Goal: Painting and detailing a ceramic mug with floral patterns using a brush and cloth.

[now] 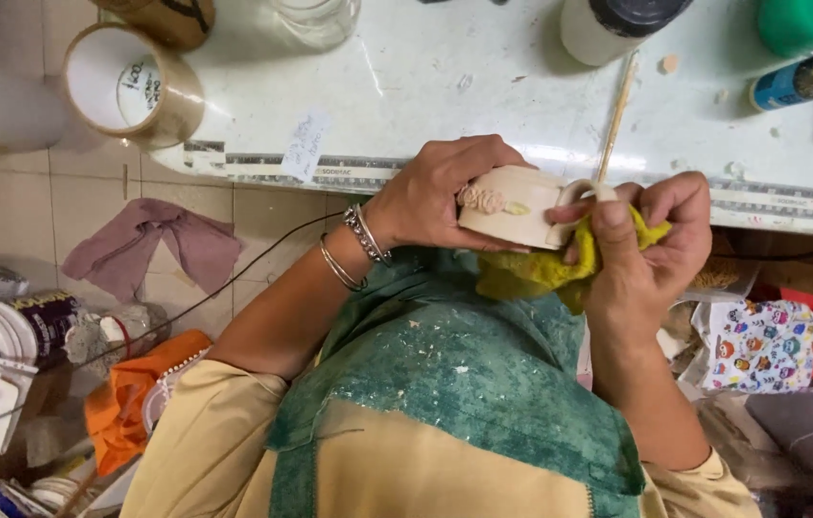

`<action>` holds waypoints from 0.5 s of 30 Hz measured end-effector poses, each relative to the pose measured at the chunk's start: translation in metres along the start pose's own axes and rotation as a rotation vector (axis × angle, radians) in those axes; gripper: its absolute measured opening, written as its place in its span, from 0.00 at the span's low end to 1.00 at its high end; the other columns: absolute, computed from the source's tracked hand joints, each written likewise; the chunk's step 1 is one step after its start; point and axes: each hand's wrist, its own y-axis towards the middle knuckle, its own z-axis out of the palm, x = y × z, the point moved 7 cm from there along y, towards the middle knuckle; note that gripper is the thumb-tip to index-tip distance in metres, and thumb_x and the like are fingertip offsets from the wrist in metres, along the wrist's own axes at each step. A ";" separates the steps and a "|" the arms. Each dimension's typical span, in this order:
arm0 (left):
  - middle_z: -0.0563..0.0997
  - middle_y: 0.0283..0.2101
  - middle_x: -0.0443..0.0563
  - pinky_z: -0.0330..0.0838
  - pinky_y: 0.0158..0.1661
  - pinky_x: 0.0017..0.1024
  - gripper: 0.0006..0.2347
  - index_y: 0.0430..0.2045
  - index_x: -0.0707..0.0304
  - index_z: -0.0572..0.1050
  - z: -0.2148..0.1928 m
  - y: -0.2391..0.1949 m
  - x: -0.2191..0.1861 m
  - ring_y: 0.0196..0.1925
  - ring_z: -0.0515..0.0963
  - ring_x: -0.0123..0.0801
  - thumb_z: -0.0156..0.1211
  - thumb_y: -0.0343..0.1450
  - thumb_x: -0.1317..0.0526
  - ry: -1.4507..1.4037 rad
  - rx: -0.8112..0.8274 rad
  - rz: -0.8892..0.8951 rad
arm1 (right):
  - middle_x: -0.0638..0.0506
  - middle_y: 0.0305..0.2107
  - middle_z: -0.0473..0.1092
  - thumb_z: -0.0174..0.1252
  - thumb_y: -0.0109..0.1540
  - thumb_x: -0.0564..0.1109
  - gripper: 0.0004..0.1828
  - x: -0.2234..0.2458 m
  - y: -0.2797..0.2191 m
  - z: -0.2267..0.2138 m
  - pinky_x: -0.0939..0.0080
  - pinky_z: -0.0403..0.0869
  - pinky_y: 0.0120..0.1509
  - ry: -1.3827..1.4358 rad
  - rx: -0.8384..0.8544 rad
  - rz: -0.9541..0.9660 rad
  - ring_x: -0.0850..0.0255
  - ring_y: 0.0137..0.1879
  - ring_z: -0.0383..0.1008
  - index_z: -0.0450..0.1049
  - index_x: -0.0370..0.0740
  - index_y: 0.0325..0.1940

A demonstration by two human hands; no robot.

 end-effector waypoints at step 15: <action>0.69 0.52 0.58 0.66 0.61 0.40 0.22 0.47 0.64 0.60 -0.012 0.008 -0.017 0.62 0.66 0.50 0.67 0.65 0.65 -0.231 -0.004 -0.038 | 0.50 0.28 0.58 0.55 0.55 0.29 0.18 0.006 -0.008 0.009 0.61 0.77 0.52 -0.025 0.341 -0.018 0.52 0.43 0.74 0.52 0.40 0.36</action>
